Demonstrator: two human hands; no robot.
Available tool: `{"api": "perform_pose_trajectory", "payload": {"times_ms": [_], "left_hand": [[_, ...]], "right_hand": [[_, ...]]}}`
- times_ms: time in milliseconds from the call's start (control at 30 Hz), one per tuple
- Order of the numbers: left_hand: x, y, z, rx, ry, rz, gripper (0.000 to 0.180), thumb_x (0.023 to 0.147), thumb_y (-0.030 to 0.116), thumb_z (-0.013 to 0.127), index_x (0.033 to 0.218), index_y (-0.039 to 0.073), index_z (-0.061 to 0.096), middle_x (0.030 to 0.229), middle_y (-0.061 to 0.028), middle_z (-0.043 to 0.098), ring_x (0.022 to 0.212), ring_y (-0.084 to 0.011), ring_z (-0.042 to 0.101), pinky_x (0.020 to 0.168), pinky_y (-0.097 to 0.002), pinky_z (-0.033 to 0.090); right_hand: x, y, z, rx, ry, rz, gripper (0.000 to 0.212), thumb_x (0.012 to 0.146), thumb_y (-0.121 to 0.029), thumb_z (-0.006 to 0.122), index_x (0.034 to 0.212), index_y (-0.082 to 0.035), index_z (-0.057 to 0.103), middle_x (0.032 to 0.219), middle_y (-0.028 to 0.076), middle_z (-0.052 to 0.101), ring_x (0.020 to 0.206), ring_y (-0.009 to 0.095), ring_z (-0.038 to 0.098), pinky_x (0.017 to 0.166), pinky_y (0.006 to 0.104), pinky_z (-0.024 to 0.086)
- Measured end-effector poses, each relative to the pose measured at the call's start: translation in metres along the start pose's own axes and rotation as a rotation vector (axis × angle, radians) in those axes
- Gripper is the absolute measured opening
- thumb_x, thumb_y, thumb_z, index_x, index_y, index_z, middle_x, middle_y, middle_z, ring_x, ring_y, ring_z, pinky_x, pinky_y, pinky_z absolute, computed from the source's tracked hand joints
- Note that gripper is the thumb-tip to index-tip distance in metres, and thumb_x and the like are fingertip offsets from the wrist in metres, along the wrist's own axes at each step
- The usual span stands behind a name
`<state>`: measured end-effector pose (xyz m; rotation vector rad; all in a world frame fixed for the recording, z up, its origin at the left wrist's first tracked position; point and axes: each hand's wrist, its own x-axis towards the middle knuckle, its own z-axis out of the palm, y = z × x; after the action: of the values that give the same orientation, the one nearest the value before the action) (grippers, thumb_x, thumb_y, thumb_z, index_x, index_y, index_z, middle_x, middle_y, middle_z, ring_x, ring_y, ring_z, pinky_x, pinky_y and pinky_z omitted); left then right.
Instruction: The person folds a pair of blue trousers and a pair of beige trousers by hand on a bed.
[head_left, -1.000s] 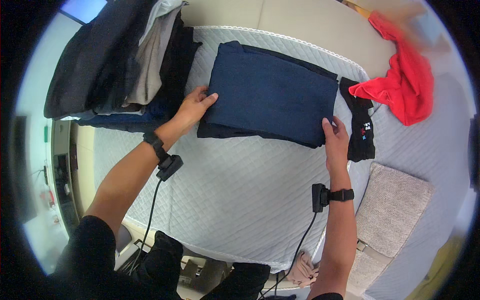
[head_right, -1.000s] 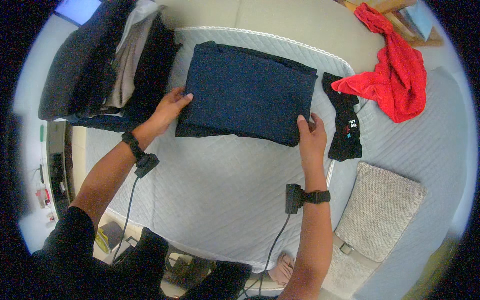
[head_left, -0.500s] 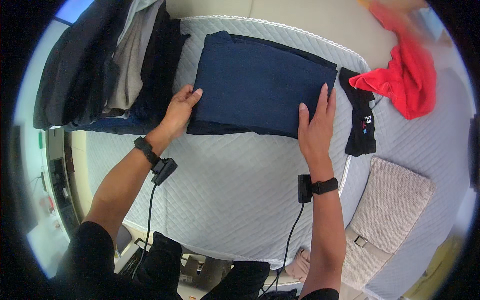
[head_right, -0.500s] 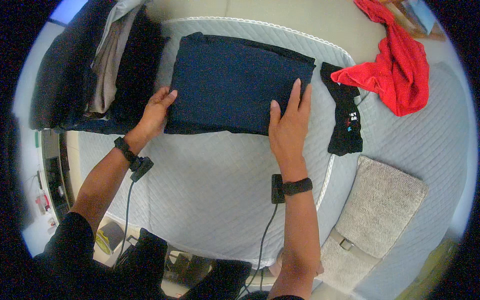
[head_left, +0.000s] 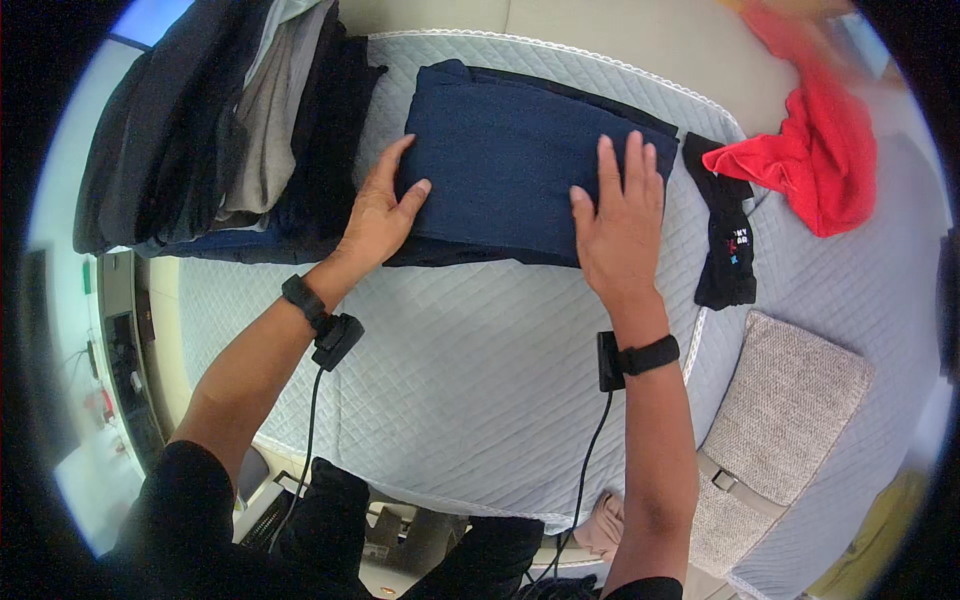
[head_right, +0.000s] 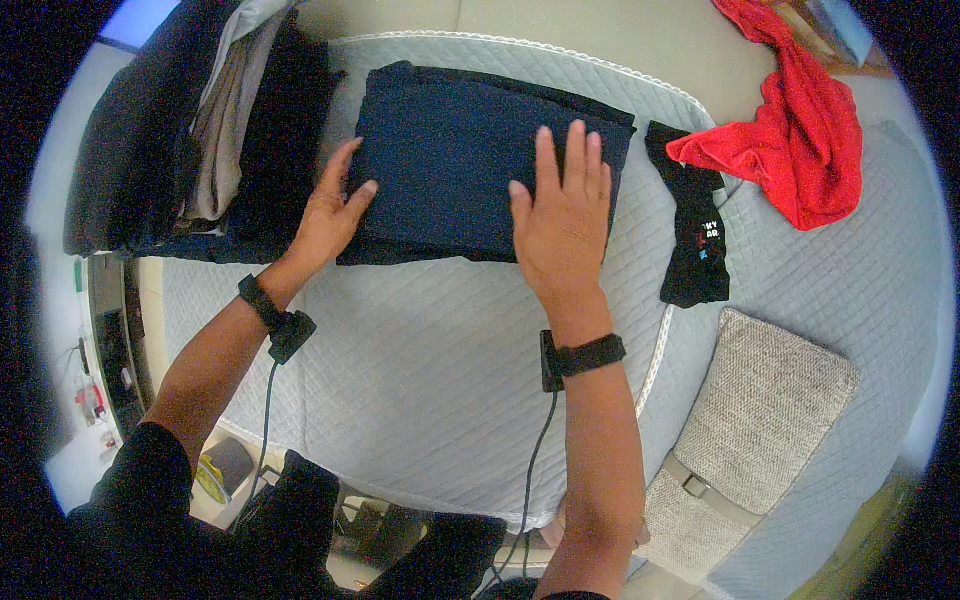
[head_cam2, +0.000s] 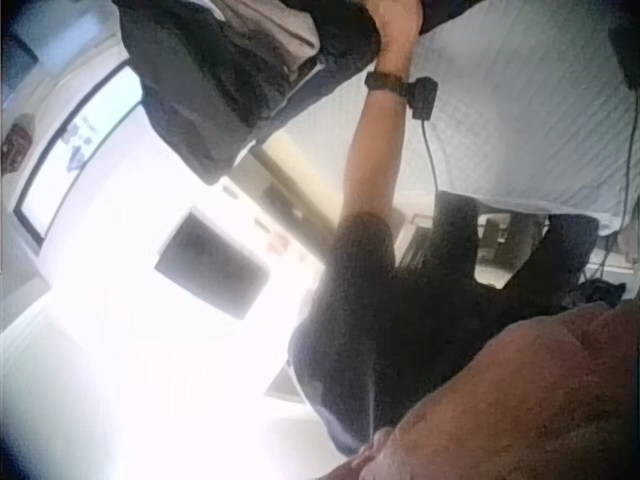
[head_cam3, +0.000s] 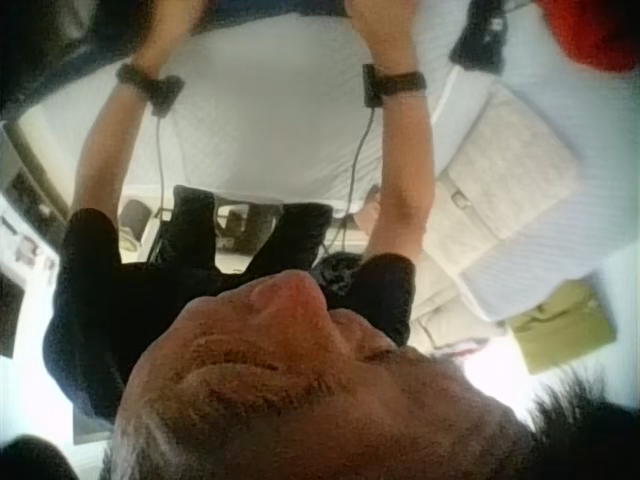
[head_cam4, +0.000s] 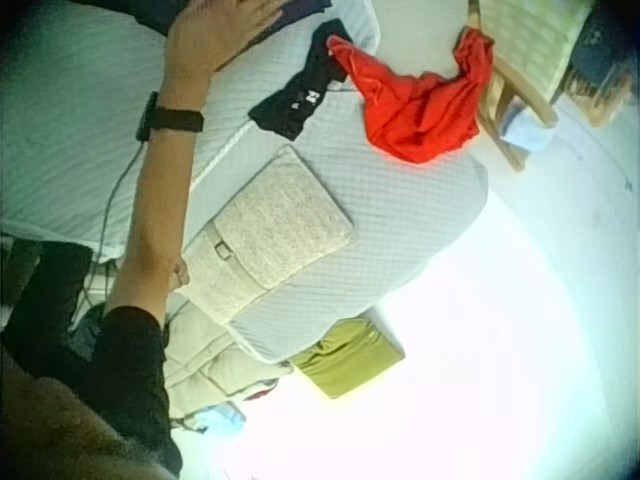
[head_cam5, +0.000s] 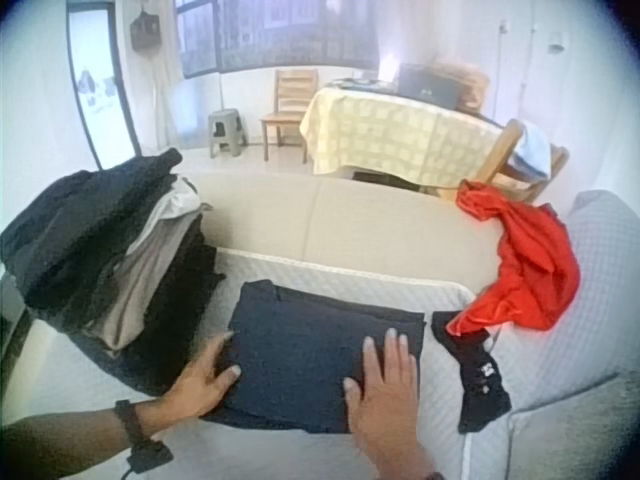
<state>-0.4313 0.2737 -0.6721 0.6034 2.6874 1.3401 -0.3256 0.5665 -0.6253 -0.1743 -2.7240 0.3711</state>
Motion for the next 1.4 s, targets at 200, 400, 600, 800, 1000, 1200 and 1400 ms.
{"api": "perform_pose_trajectory", "payload": {"times_ms": [200,400,600,800,1000,1200,1400], "left_hand": [[0.003,0.003,-0.002,0.085,-0.128,-0.046,0.063,0.100,0.026,0.067,0.157,0.018,0.042,0.141,-0.0237,0.053,0.135,-0.0363,0.052,0.114,-0.0421,0.041],[0.001,-0.012,0.002,0.103,-0.159,-0.027,0.066,0.101,0.032,0.067,0.160,0.021,0.039,0.132,-0.0206,0.054,0.129,-0.0338,0.052,0.113,-0.0397,0.040],[0.001,-0.017,0.004,0.178,-0.156,-0.008,0.068,0.101,0.035,0.066,0.162,0.023,0.037,0.129,-0.0198,0.051,0.125,-0.0340,0.054,0.111,-0.0394,0.042],[-0.020,0.004,-0.004,0.130,-0.166,-0.119,0.067,0.101,0.034,0.065,0.161,0.022,0.038,0.133,-0.0212,0.053,0.127,-0.0353,0.055,0.112,-0.0407,0.042],[-0.086,-0.018,-0.030,-0.126,-0.291,-0.214,0.067,0.101,0.028,0.064,0.159,0.010,0.037,0.151,-0.0248,0.049,0.138,-0.0367,0.052,0.116,-0.0407,0.041],[-0.189,-0.025,-0.060,0.481,-0.324,0.255,0.064,0.096,0.017,0.063,0.155,0.005,0.043,0.157,-0.0228,0.043,0.144,-0.0398,0.043,0.121,-0.0456,0.035],[-0.302,-0.029,-0.099,0.632,-0.401,0.232,0.063,0.092,0.015,0.061,0.152,0.002,0.045,0.157,-0.0240,0.042,0.143,-0.0406,0.042,0.120,-0.0465,0.036]], "right_hand": [[0.002,0.008,0.030,-0.043,-0.033,-0.009,0.058,0.103,-0.040,0.056,0.152,-0.009,0.050,0.161,0.025,0.039,0.150,0.042,0.034,0.123,0.0558,0.025],[0.002,0.014,0.044,-0.004,-0.059,-0.007,0.060,0.102,-0.042,0.056,0.152,-0.010,0.050,0.160,0.026,0.040,0.149,0.043,0.035,0.123,0.0563,0.025],[0.003,0.016,0.053,-0.018,-0.061,-0.006,0.060,0.102,-0.042,0.056,0.153,-0.011,0.050,0.161,0.026,0.039,0.150,0.043,0.034,0.123,0.0562,0.025],[0.003,0.013,0.047,-0.107,-0.078,0.002,0.060,0.102,-0.041,0.056,0.153,-0.010,0.049,0.160,0.026,0.039,0.150,0.043,0.035,0.122,0.0560,0.026],[-0.040,-0.009,0.021,-0.095,-0.080,0.004,0.058,0.103,-0.034,0.057,0.153,-0.006,0.047,0.159,0.028,0.039,0.148,0.046,0.036,0.121,0.0564,0.028],[-0.179,-0.007,-0.025,0.035,-0.259,0.085,0.061,0.100,-0.027,0.061,0.154,-0.005,0.042,0.160,0.029,0.036,0.149,0.045,0.034,0.121,0.0552,0.030],[-0.362,-0.034,-0.070,-0.102,-0.511,0.111,0.064,0.101,-0.030,0.058,0.155,0.000,0.039,0.158,0.030,0.037,0.146,0.047,0.038,0.121,0.0503,0.034]]}}
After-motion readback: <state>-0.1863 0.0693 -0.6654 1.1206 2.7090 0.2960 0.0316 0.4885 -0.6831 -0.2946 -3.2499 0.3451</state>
